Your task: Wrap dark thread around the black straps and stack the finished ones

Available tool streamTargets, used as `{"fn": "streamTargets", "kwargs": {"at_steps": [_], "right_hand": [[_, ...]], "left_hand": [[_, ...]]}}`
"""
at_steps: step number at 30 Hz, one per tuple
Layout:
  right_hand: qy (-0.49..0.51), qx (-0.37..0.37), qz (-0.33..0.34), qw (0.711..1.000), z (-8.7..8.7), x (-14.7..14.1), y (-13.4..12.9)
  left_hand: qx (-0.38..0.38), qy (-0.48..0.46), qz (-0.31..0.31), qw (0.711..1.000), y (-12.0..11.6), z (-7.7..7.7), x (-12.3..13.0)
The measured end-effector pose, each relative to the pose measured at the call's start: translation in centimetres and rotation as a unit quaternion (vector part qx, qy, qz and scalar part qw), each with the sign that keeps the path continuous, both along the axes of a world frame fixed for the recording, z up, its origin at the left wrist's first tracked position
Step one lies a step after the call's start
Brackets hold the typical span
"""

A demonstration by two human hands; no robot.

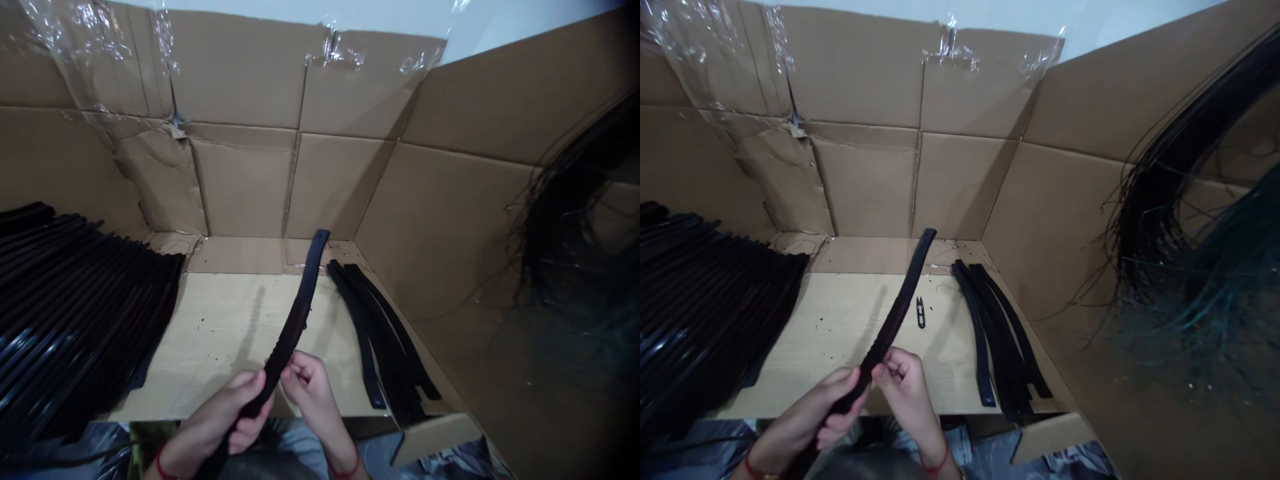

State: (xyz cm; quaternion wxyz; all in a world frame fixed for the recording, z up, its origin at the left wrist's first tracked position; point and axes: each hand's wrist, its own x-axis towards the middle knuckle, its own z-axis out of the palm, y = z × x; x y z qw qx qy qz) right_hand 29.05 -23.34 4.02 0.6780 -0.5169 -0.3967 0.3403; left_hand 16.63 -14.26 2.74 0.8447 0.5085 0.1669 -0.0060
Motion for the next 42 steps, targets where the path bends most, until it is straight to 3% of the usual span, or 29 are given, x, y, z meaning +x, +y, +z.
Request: {"fn": "streamTargets", "kwargs": {"at_steps": [1,2,4,7,9,15,21,26,30,33,36,39,42], "right_hand": [[0.019,-0.009,0.025,0.999,0.0,0.1,-0.1],[0.033,-0.013,0.028,0.999,-0.1,0.3,0.0],[0.041,-0.010,0.001,0.999,-0.4,0.5,0.5],[0.035,0.001,-0.044,0.998,-0.9,0.3,1.4],[0.026,0.007,-0.062,0.998,-1.2,-0.2,1.6],[-0.022,0.014,-0.113,0.993,-0.9,-1.8,1.1],[-0.193,0.002,-0.115,0.974,0.1,-2.3,0.1],[-0.112,0.000,-0.080,0.991,0.6,-2.2,-0.2],[-0.034,-0.034,0.007,0.999,0.6,-1.8,-0.1],[-0.026,-0.037,-0.015,0.999,0.2,-1.5,0.2],[-0.092,-0.029,-0.065,0.993,-0.3,-1.5,0.4],[-0.134,-0.021,-0.092,0.987,-0.2,-1.6,0.2],[-0.061,-0.005,-0.041,0.997,0.7,-1.8,-0.2]], "left_hand": [[-0.061,-0.007,-0.084,0.995,0.2,0.0,-0.2],[-0.091,-0.020,-0.130,0.987,0.5,0.0,-0.3],[-0.076,-0.026,-0.105,0.991,0.7,-0.1,0.1],[0.014,-0.024,0.018,0.999,0.1,-0.1,1.1],[0.039,-0.036,0.065,0.996,-0.5,-0.2,1.4],[0.034,-0.082,0.061,0.994,-0.1,0.2,0.9],[0.023,-0.050,0.118,0.992,0.6,0.8,0.1],[-0.001,-0.069,0.130,0.989,-0.3,0.0,-0.4],[0.018,-0.078,0.112,0.991,-0.4,-0.3,0.3],[0.091,-0.040,0.134,0.986,-0.2,-0.3,1.2],[0.144,-0.034,0.192,0.970,-0.5,-0.2,1.6],[0.124,-0.034,0.232,0.964,-1.2,0.1,1.1],[0.057,-0.034,0.212,0.975,-1.3,0.4,0.3]]}}
